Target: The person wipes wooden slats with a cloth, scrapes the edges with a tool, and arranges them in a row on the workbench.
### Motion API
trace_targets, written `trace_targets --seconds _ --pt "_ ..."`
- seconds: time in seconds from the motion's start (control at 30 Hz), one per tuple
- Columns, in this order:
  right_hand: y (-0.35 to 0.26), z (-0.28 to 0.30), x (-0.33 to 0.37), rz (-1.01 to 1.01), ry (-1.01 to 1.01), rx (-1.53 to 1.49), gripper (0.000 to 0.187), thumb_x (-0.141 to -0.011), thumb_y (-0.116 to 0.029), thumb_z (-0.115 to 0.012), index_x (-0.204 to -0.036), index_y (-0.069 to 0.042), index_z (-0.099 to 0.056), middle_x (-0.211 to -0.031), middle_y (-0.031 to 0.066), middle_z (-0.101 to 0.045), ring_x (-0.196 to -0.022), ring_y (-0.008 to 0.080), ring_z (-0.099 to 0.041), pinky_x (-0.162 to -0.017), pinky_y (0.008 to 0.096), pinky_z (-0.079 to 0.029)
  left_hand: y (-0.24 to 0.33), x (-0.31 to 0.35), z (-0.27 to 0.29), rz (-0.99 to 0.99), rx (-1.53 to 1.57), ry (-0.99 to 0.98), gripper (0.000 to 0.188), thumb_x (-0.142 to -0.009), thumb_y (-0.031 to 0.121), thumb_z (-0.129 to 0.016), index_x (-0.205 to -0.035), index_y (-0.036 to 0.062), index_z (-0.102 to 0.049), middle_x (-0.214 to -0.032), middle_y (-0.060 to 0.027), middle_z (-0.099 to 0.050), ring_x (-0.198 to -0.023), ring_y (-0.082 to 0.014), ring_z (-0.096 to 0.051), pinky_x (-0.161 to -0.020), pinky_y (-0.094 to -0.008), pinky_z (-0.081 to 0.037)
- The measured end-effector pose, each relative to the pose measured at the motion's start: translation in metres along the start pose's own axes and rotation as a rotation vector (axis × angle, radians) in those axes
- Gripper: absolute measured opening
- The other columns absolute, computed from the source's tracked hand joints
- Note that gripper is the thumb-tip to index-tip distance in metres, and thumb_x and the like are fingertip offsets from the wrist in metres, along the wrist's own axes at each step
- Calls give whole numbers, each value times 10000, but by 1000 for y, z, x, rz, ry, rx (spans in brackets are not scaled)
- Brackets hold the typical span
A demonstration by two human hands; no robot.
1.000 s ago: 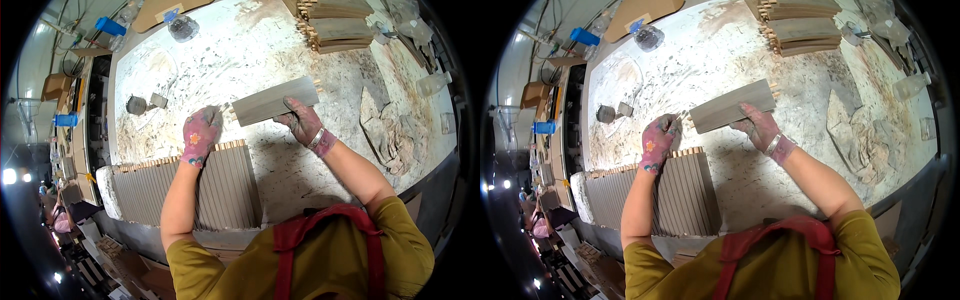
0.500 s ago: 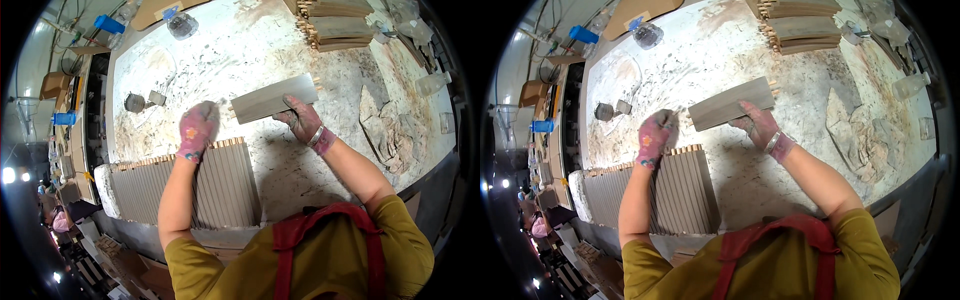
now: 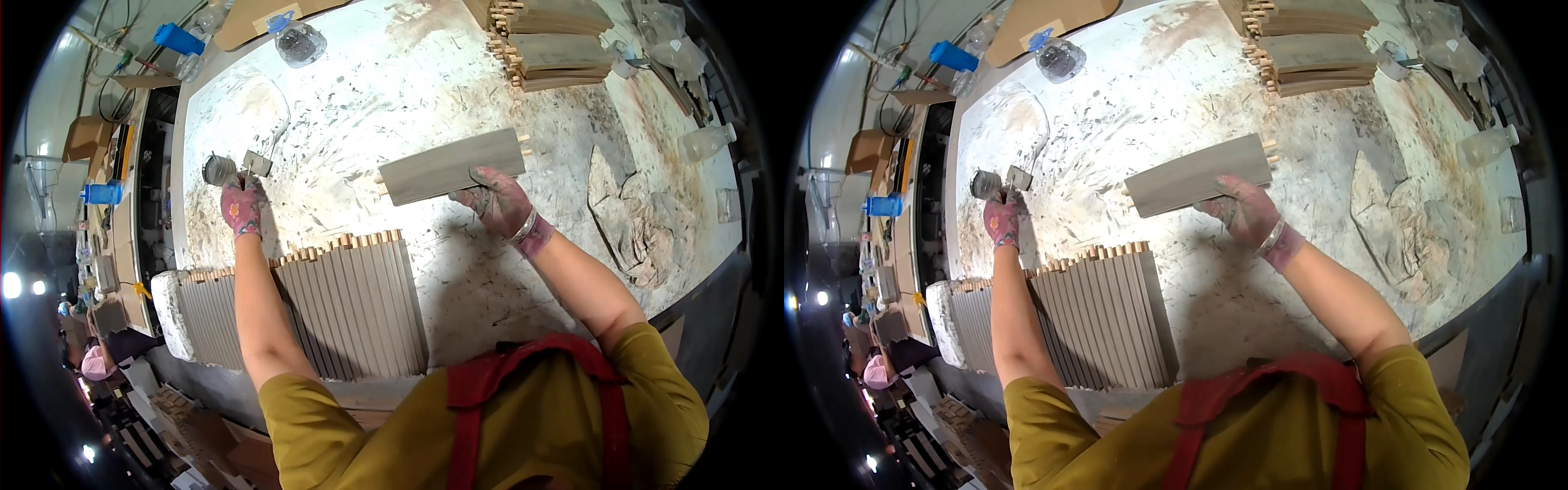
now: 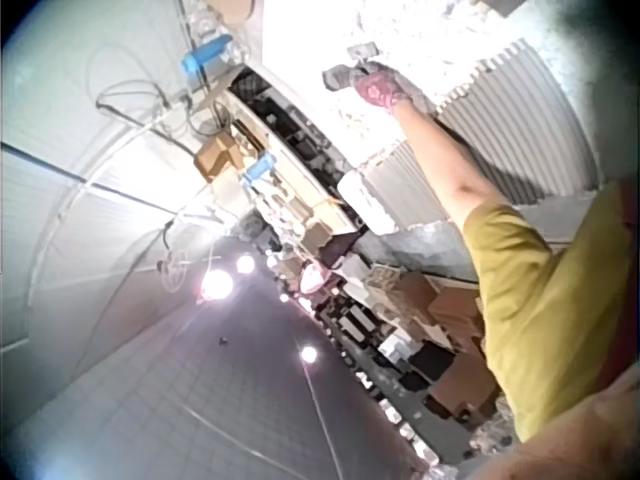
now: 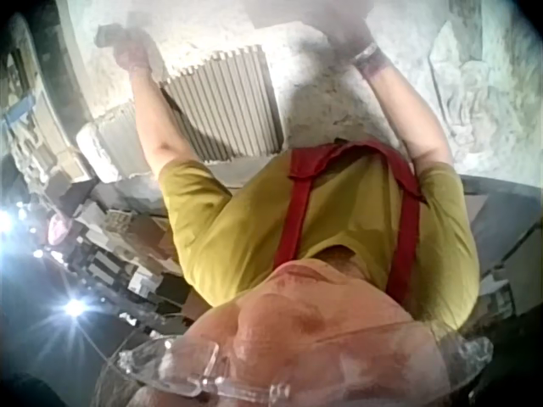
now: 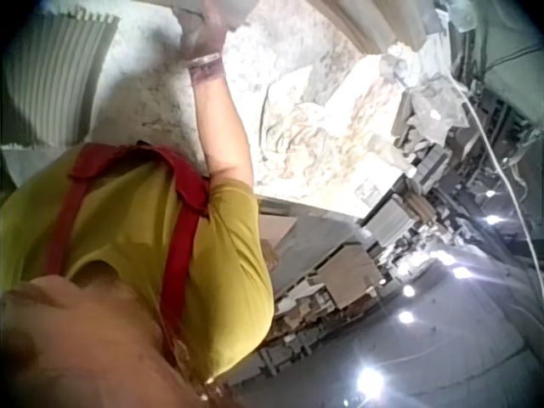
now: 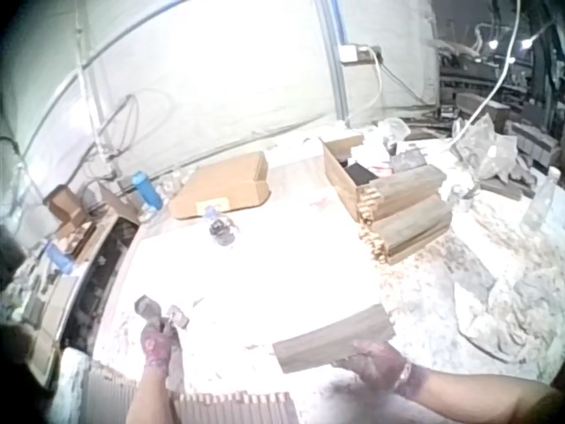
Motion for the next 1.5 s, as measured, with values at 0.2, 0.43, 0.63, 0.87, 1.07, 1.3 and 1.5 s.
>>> trace_targets --seconds 0.2,0.43,0.63,0.87,1.07,1.3,1.5 --pt "-9 17 5 94 -154 186 325 -944 -90 -467 -1207 101 -471 -1209 191 -555 -1119 284 -566 -980 381 -498 17 14 19 -44 4 -15 280 -783 202 -661 -1043 98 -659 -1116 -127 -629 -987 -322 -609 -819 -403 -485" --pt "-21 15 45 33 -144 -338 338 -936 -61 -437 -1226 113 -442 -1225 225 -538 -1125 319 -558 -987 405 -489 107 96 26 31 1021 -403 376 -842 102 -663 -1204 67 -570 -1214 -81 -573 -1090 -201 -561 -884 -318 -504" --pt "-22 1 104 -93 -135 -564 395 -919 -110 -479 -1263 78 -426 -1218 232 -551 -1068 353 -588 -943 433 -510 240 251 12 -33 1183 -1089 459 -874 56 -620 -1295 39 -439 -1197 -115 -575 -994 -198 -603 -871 -334 -512" --pt "-142 34 236 532 196 1540 313 -859 -158 -601 -1149 -42 -609 -1137 119 -626 -1043 253 -603 -922 336 -466 244 303 15 -14 1418 -766 358 -847 34 -642 -1174 93 -507 -976 -21 -618 -765 -125 -613 -596 -241 -511" --pt "-167 105 255 782 650 2337 461 -825 -271 -647 -1253 -128 -550 -1299 145 -522 -1212 303 -485 -959 353 -430 272 343 8 252 1725 -946 322 -866 22 -577 -1170 102 -506 -965 -18 -602 -722 -107 -588 -575 -211 -500" --pt "-257 166 267 527 669 1731 506 -872 -369 -626 -1272 -74 -530 -1261 153 -553 -1082 330 -577 -921 358 -465 293 368 6 160 1425 -1068 299 -865 24 -512 -1163 15 -497 -979 -57 -602 -744 -116 -595 -584 -206 -477" --pt "-145 -16 233 600 -142 1901 675 -860 -598 -532 -1380 -181 -424 -1350 171 -476 -1210 319 -486 -1037 404 -400 315 402 4 -174 952 -1135 115 -868 72 -606 -963 16 -636 -872 -15 -621 -749 -89 -573 -629 -236 -471"
Point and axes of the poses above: each hand's wrist, its own x-axis away from the middle knuckle, its own z-axis out of the back of the hand, y = z × x, the point moved 6 cm from there along -x, towards the middle knuckle
